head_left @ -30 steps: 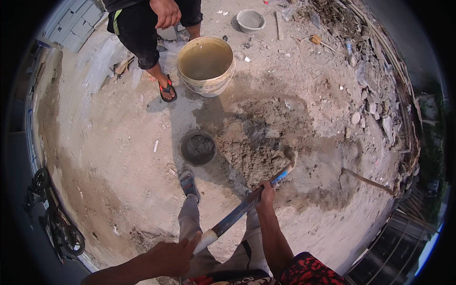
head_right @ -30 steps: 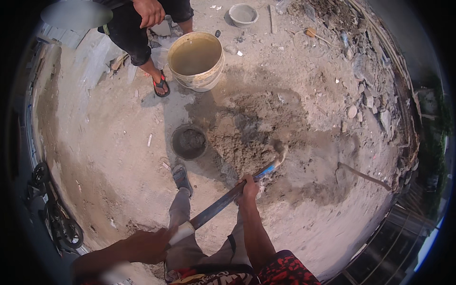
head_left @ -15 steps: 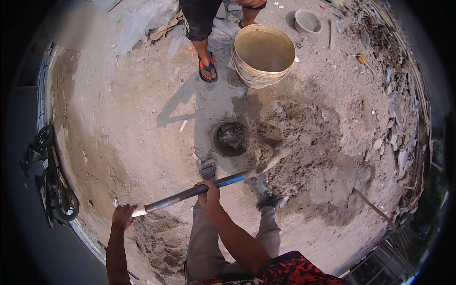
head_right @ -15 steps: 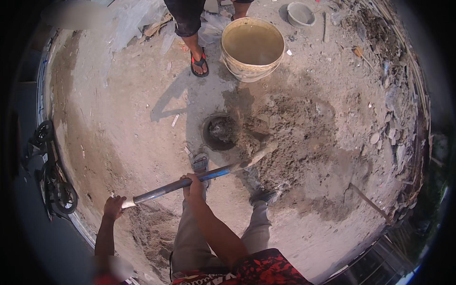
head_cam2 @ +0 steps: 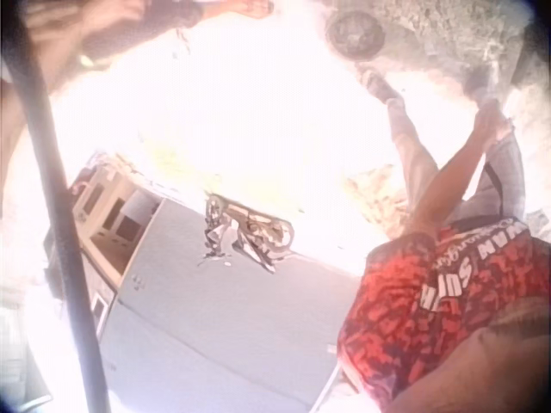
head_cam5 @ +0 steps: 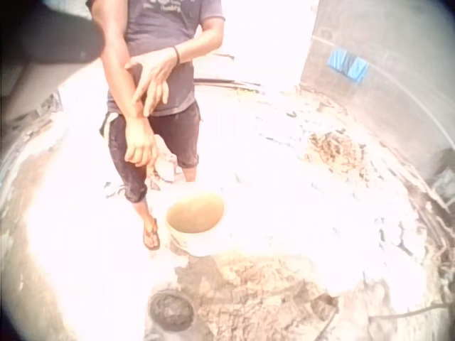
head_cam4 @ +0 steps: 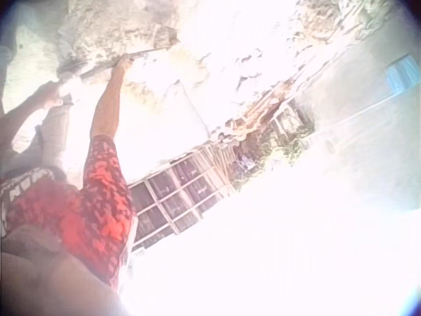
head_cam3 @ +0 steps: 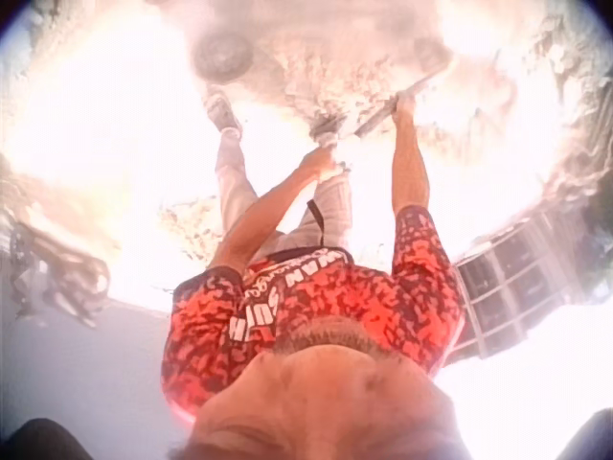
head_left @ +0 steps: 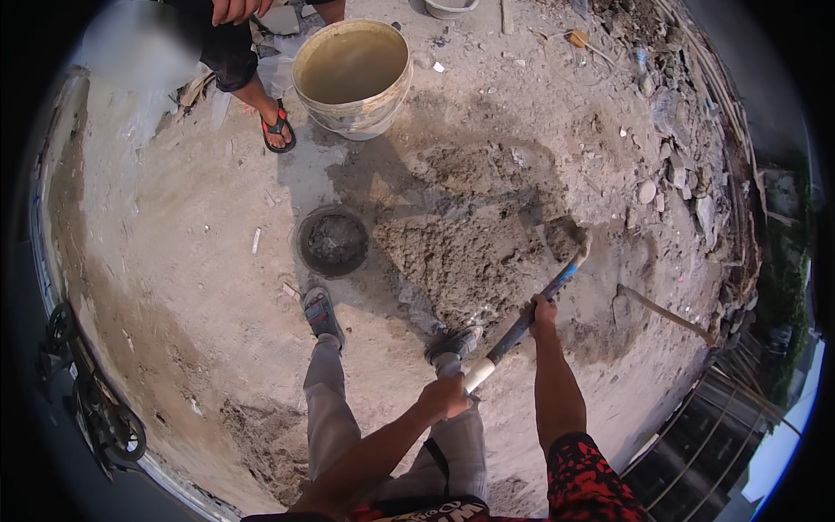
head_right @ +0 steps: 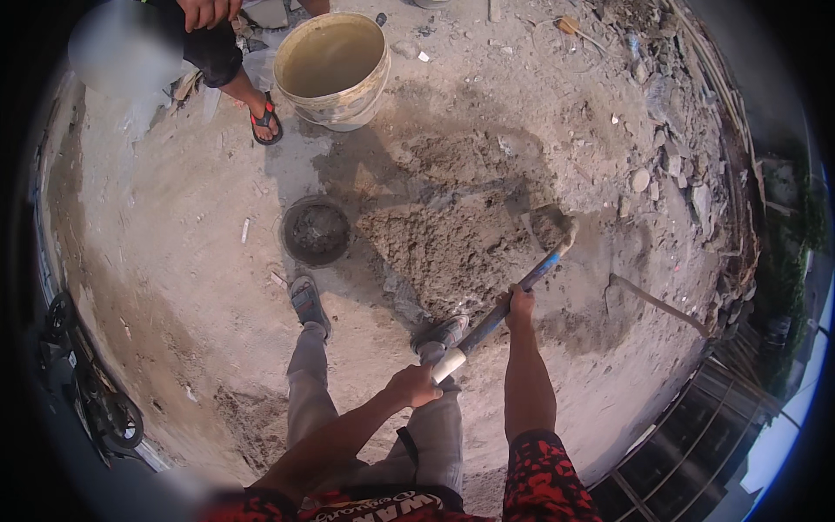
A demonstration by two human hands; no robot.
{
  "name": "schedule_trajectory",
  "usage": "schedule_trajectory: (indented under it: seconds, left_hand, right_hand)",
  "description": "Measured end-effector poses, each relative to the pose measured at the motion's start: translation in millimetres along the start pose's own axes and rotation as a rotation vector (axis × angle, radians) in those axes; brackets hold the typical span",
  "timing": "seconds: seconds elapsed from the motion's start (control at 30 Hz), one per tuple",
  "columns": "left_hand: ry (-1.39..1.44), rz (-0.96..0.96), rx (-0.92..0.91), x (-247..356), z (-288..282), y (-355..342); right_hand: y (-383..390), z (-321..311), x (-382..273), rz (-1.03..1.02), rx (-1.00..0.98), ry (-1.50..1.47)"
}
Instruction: The person mixes cement with a shovel on the ground, then uses a trowel to apply the mixture inside a hole in the floor and inserts a section of PVC pipe.
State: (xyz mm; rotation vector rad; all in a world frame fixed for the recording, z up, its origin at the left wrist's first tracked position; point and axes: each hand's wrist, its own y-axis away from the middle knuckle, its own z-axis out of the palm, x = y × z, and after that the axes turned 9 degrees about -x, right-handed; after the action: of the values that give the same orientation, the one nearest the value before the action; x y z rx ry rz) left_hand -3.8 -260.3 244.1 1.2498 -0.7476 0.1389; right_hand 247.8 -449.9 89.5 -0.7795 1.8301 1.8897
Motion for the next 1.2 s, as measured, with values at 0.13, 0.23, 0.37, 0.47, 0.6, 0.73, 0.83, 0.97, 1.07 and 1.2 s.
schedule_trajectory:
  seconds: [0.13,0.23,0.37,0.47,0.6,0.73,0.83,0.97,1.07,1.2]
  left_hand:
    - [0.087,0.021,0.070,77.8,6.4,-98.7]
    - [0.036,-0.081,-0.055,105.4,-7.3,-104.7]
    - [-0.129,-0.164,-0.064,53.8,-6.0,-45.2]
    - [-0.061,-0.261,-0.148,78.6,-20.1,18.9]
    - [-0.107,-0.377,-0.050,46.1,-1.5,76.8]
    - [-0.024,-0.315,-0.031,80.3,-12.2,87.0]
    - [0.426,-0.060,0.011,125.8,-9.0,54.1]
    - [0.511,0.051,-0.102,196.8,-33.1,51.2]
    - [0.441,0.135,-0.121,168.0,-34.9,93.8]
    - [0.279,0.109,-0.304,186.5,-102.4,225.5]
  right_hand:
    - [-19.5,-19.7,-11.1,0.080,0.082,0.128]
    - [-28.7,-35.8,-5.3,0.179,0.098,0.095]
    - [30.0,14.0,46.8,0.253,0.063,0.056]
    - [35.2,4.2,93.0,0.217,0.001,0.094]
    - [119.7,93.4,85.1,0.376,-0.097,0.000]
    - [123.2,91.3,50.3,0.487,-0.184,-0.159]
    - [95.3,58.0,13.9,0.456,-0.207,-0.270]
    - [67.0,23.1,-20.3,0.452,-0.449,-0.369]
    - [124.2,63.7,-30.2,0.411,-0.370,-0.473]
    - [79.7,71.7,-32.4,0.244,-0.244,-0.685]
